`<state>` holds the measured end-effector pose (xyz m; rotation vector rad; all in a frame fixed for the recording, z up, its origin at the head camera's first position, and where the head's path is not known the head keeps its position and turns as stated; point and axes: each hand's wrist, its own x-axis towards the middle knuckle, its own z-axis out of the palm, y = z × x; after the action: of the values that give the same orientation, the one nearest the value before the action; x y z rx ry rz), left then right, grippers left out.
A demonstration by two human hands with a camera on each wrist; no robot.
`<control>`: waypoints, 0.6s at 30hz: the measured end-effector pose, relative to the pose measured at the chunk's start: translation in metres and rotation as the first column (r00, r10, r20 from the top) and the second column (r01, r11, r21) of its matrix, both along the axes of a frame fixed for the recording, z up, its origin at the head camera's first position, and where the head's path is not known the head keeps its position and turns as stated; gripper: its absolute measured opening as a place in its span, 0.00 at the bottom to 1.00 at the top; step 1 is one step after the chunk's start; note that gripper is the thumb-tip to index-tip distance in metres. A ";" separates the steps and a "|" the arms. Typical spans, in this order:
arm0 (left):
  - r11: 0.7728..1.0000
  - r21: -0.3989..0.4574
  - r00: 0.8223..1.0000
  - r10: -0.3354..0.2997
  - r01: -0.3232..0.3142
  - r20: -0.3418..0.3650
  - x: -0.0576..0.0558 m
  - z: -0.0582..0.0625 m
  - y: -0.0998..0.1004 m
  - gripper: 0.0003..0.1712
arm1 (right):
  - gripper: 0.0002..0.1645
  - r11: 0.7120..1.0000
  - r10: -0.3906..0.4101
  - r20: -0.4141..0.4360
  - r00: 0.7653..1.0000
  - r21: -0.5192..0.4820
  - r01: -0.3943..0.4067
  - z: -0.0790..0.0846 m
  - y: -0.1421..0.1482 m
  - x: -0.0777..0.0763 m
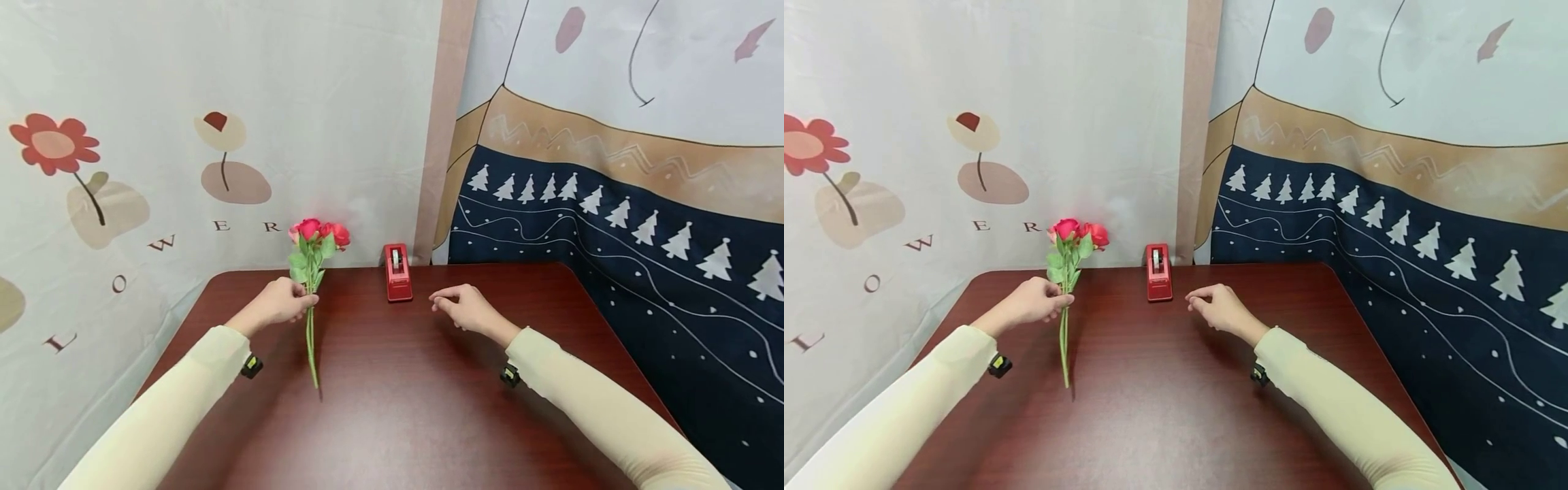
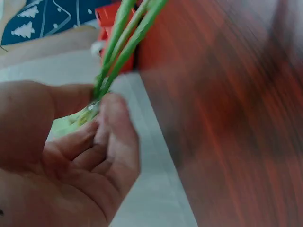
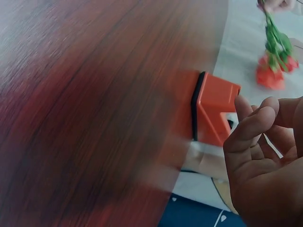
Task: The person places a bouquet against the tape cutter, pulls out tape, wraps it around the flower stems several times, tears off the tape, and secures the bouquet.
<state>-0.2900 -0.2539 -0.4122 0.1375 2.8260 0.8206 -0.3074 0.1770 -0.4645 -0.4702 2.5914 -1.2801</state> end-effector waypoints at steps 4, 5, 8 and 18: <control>0.999 -0.052 0.997 -0.010 0.015 0.081 0.004 -0.004 -0.019 0.22 | 0.20 0.999 -0.029 0.004 1.000 0.028 0.029 0.001 0.003 0.000; 0.998 -0.064 0.995 -0.007 0.014 0.102 0.003 -0.006 -0.022 0.22 | 0.20 0.999 -0.035 0.007 0.999 0.034 0.035 0.001 0.004 -0.001; 0.995 -0.097 0.989 0.005 0.010 0.151 0.001 -0.012 -0.031 0.21 | 0.20 0.998 -0.038 0.017 0.999 0.041 0.037 0.000 0.002 -0.001; 0.988 -0.154 0.989 0.044 -0.022 0.142 -0.016 -0.033 -0.047 0.20 | 0.19 0.998 0.013 0.046 0.999 0.057 -0.016 0.001 -0.001 -0.001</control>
<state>-0.3063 -0.3007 -0.4456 0.0085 2.7461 0.5926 -0.3087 0.1761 -0.4632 -0.4437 2.5748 -1.1938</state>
